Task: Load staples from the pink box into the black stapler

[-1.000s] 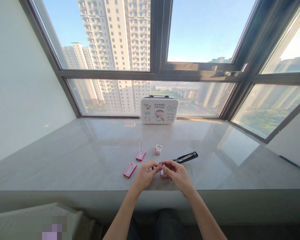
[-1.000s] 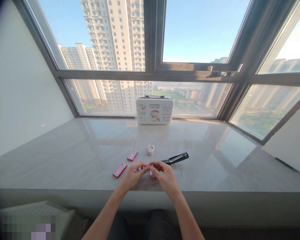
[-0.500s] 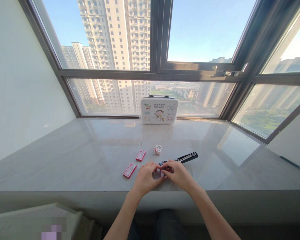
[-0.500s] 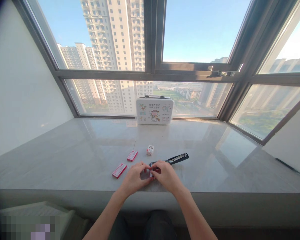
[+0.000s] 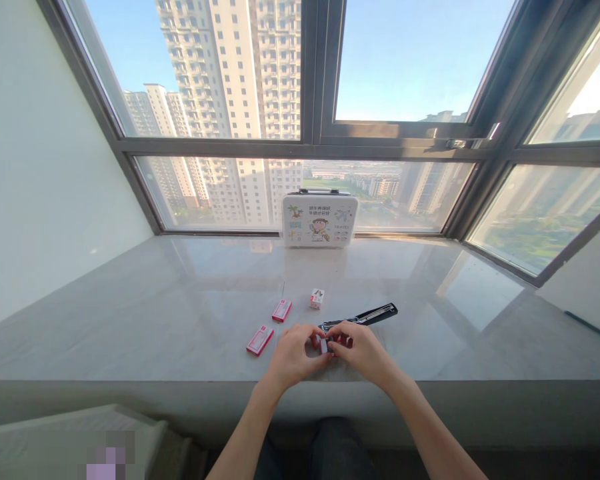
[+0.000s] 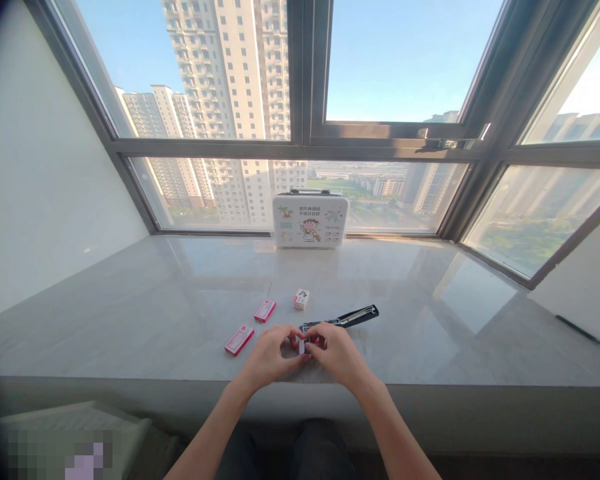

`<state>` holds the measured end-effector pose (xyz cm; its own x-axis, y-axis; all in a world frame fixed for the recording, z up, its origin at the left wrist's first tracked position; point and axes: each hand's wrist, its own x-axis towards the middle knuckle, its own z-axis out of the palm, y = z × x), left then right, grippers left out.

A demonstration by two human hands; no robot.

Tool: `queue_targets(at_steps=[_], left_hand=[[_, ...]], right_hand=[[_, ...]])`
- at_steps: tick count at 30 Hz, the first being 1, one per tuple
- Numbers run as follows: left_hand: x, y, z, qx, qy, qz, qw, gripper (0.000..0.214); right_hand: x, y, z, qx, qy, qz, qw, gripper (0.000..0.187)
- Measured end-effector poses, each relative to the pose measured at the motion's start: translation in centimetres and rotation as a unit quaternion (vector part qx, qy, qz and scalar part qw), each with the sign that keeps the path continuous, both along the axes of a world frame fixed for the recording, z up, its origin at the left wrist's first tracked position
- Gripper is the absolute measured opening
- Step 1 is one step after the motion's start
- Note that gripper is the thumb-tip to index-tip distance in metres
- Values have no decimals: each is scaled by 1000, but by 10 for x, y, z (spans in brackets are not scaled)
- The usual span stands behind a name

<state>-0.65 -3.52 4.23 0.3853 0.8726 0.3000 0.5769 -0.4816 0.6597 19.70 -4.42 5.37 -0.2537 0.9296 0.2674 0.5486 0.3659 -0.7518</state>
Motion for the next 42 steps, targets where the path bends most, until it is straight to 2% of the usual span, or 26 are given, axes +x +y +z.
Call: queue_targets(at_steps=[5,13,22,28,34,37,39,42], left_hand=[[-1,2,-1,-7,-17,-12,1000,26],[-2,4,-8,-21,-55,-23,998,23],[-2,6,-11,-18,-88,-8,996,22],[-4,9,-12,-57,-100,-4,993,26],[-5,12,-10,-78,-119,-13,990,33],[-5,13,-11,-85,-123,-22,989,33],[-5,13,-11,-80,-119,-25,989,32],[-5,10,-9,-35,-100,-6,994,28]], right_hand=[[0,-2,-5,-35,39,5,999,19],[-6,-4,-3,12,26,-1,1000,15],[5,4,-9,31,-6,2,1000,12],[-1,4,-10,53,-15,0,998,7],[-10,2,-9,67,6,12,998,21],[-10,1,-9,78,3,25,997,20],[-9,1,-9,82,-1,30,996,18],[-9,1,-9,86,-4,25,996,16]])
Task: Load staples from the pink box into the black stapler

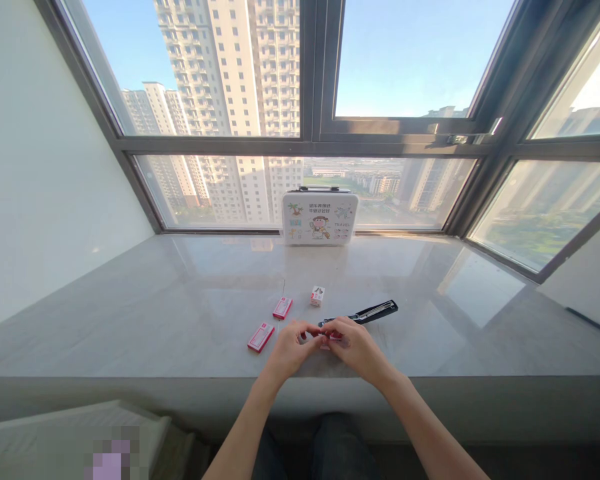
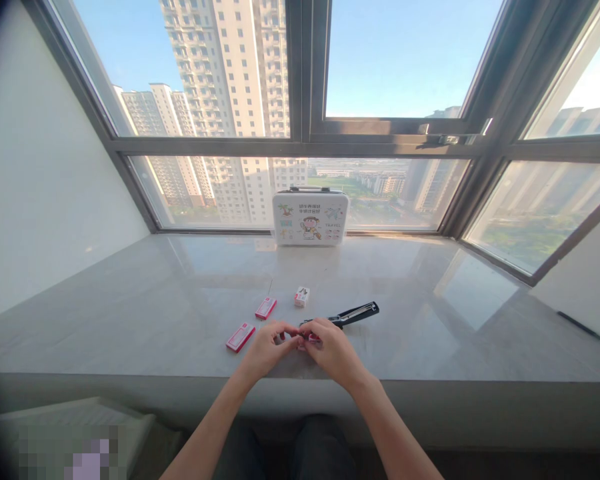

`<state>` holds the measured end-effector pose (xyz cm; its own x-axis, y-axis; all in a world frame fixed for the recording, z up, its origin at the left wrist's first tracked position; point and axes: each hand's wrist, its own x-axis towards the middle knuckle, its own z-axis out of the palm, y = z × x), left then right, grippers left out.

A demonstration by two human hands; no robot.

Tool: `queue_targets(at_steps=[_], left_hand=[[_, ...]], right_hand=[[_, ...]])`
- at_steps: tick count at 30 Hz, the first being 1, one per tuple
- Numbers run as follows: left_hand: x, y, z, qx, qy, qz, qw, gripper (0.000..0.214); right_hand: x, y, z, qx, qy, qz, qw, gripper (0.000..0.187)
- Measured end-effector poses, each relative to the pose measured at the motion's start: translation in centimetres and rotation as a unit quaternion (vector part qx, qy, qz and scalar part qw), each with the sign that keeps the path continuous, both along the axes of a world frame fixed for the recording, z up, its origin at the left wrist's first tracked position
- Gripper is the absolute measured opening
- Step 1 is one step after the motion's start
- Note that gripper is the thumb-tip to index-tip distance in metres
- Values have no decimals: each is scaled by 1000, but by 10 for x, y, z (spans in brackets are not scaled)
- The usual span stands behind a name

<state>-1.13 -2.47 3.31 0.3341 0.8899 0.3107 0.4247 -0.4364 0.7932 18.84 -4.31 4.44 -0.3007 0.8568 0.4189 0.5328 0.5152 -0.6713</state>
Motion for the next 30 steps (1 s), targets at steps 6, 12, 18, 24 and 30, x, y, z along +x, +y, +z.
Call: queue_targets(at_steps=[6,12,18,24,30], left_hand=[[3,-6,2,67,73,28,995,31],[4,-7,-1,61,110,23,992,32],[3,-6,-1,56,113,23,992,26],[2,-6,1,51,95,19,994,31],[4,-4,-1,6,62,50,997,17]], right_hand=[[1,2,1,-9,-19,-5,1000,18],[3,6,2,-24,-56,-7,998,17],[3,7,5,-38,-83,-8,996,7],[14,-2,9,-47,-73,-23,996,17],[47,-12,6,-67,-98,-92,989,26]])
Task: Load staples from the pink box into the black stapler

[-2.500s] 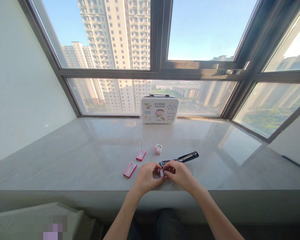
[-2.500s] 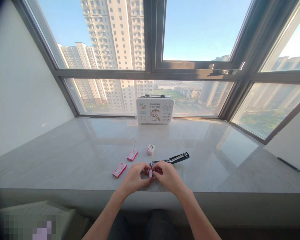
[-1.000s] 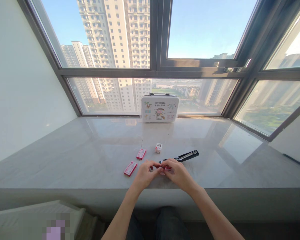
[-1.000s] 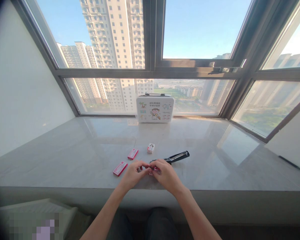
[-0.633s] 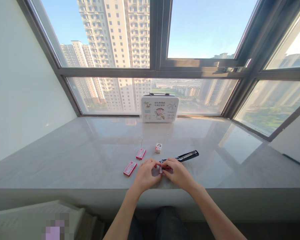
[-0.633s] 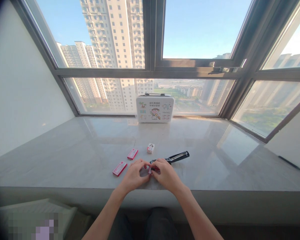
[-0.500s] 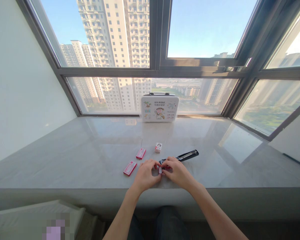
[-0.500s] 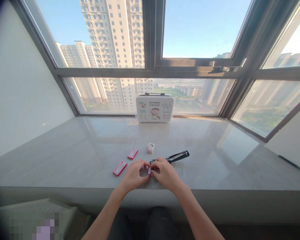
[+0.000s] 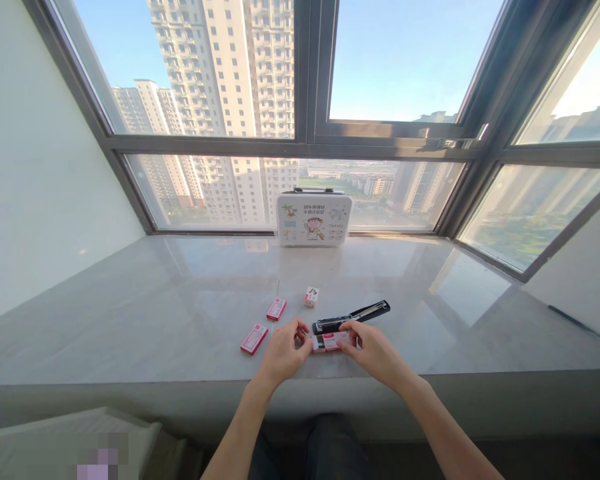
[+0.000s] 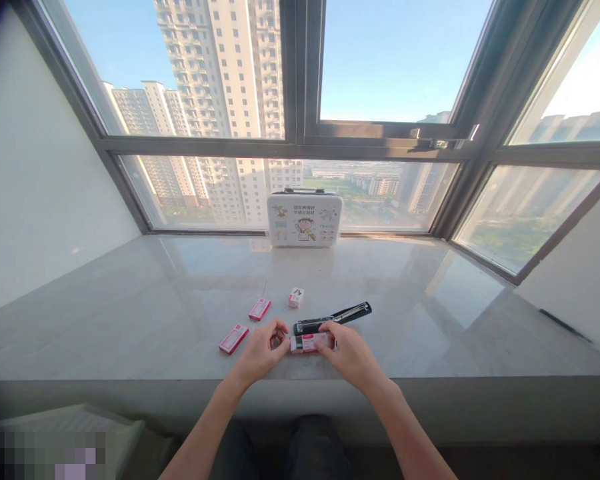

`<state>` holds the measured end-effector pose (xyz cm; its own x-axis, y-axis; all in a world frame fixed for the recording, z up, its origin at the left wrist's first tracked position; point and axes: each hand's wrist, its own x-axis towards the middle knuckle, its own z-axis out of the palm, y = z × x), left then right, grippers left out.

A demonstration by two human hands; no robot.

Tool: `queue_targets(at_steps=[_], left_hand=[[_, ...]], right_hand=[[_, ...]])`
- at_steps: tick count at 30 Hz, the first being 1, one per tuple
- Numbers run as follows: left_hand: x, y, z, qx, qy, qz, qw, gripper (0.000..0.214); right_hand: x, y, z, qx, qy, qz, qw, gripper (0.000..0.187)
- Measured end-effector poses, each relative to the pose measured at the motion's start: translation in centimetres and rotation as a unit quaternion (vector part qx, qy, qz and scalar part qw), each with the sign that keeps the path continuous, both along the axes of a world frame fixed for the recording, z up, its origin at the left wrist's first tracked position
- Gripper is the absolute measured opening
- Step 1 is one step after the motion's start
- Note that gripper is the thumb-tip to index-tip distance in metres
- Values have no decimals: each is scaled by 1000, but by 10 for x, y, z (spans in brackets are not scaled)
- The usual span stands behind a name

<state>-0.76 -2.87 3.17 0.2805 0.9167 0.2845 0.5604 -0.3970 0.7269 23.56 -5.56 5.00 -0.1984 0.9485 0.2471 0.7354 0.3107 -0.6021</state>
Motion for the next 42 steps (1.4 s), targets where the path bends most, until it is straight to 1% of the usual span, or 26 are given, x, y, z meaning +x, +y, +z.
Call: queue_targets(at_steps=[3,6,10,12,15,18,20,22,24,25,27,30,33,36,39,42], left_hand=[[3,0,1,2,-6,1,1000,11],[7,-1,3,1,2,3,1000,11],[10,-3,7,2,17,2,1000,15],[10,-5,8,5,21,-4,1000,17],[11,-9,9,22,36,-17,999,25],[13,-13,10,56,67,-31,996,35],[15,-15,11,69,86,-34,993,39],[16,-16,12,72,94,-29,993,41],[18,-16,13,71,91,-24,993,44],[18,-16,13,71,88,-21,993,45],[20,-15,13,71,81,-17,994,47],[22,-15,11,70,77,-3,995,46],[24,-15,9,75,82,10,994,44],[26,-15,8,82,92,16,992,42],[26,-16,8,88,107,22,990,40],[27,-17,9,94,124,26,987,39]], right_hand=[[6,0,-9,-17,20,-8,1000,22],[-3,2,-16,-20,47,-1,999,18],[-18,3,-19,-9,68,3,998,15],[-17,2,-20,-13,83,1,996,17],[4,0,-26,-35,107,-26,993,22],[41,1,-36,-81,131,-98,983,35],[67,3,-39,-141,164,-151,965,48],[85,7,-37,-190,214,-180,941,62],[93,13,-29,-205,274,-161,926,71],[93,17,-23,-201,301,-137,922,70],[87,27,-10,-177,339,-84,920,62],[68,45,7,-145,338,-21,930,55],[45,63,14,-122,271,28,954,55],[24,76,12,-89,167,61,980,50],[11,82,7,-73,86,92,989,40],[6,82,6,-58,36,98,993,35]])
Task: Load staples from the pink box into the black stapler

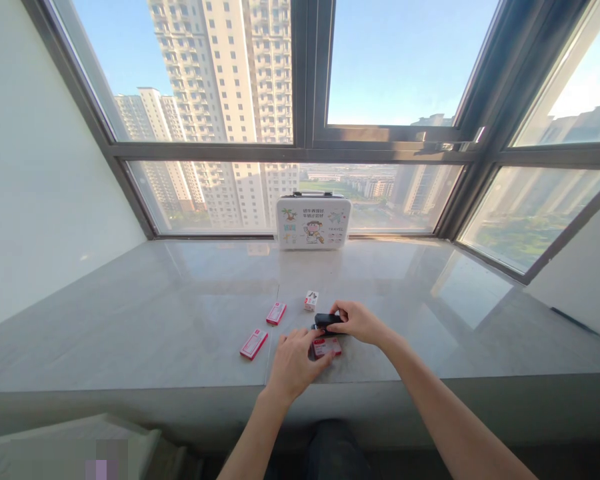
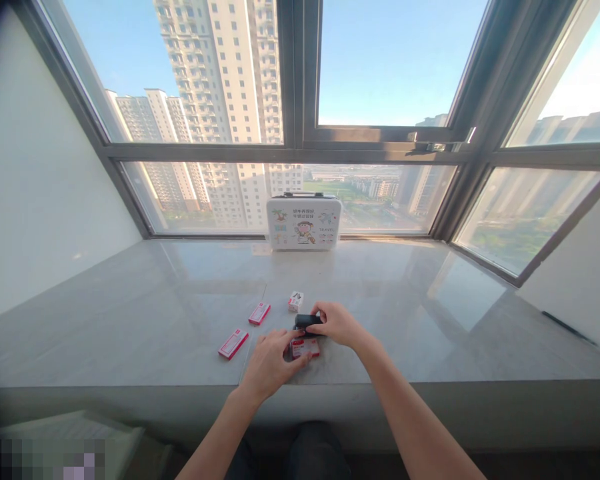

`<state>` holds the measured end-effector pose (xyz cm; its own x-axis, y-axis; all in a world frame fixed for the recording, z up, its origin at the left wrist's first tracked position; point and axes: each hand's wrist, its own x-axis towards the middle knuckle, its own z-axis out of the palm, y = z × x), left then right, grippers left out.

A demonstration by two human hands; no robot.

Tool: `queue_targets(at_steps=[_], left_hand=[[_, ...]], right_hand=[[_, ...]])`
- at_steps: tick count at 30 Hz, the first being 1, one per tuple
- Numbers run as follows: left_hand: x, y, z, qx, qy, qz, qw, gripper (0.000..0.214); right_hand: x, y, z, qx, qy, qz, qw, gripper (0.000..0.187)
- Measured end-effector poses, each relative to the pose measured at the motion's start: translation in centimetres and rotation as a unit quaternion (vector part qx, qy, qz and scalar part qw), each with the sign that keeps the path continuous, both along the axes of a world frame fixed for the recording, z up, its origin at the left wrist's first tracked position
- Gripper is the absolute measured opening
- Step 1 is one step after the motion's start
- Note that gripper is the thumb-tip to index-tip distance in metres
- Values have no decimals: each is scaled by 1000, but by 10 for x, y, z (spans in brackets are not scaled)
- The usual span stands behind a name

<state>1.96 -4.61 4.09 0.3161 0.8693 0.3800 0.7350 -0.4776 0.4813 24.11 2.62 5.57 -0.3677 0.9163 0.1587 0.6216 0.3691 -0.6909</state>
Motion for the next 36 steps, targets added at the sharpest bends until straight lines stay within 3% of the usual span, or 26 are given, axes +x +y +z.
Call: queue_targets(at_steps=[6,12,16,21,26,29,31,36], left_hand=[[2,-13,0,30,43,-31,998,34],[-39,-26,4,66,79,76,992,14],[-82,-10,2,97,78,142,982,17],[-110,24,-12,81,30,92,992,23],[-106,39,-24,56,-8,29,998,20],[-96,41,-28,47,10,11,999,44],[-88,44,-30,41,32,11,999,54],[-60,56,-36,63,65,43,995,57]], right_hand=[[0,-1,0,12,-39,-20,999,35],[0,-1,-6,7,-47,-41,998,37],[-1,-3,-6,10,-46,-56,997,36],[-2,-6,-4,12,-56,-67,996,36],[-7,-15,3,27,-95,-84,992,35],[-11,-25,11,35,-129,-84,987,33],[-10,-32,15,35,-147,-82,985,33],[1,-48,12,-15,-132,-113,985,45]])
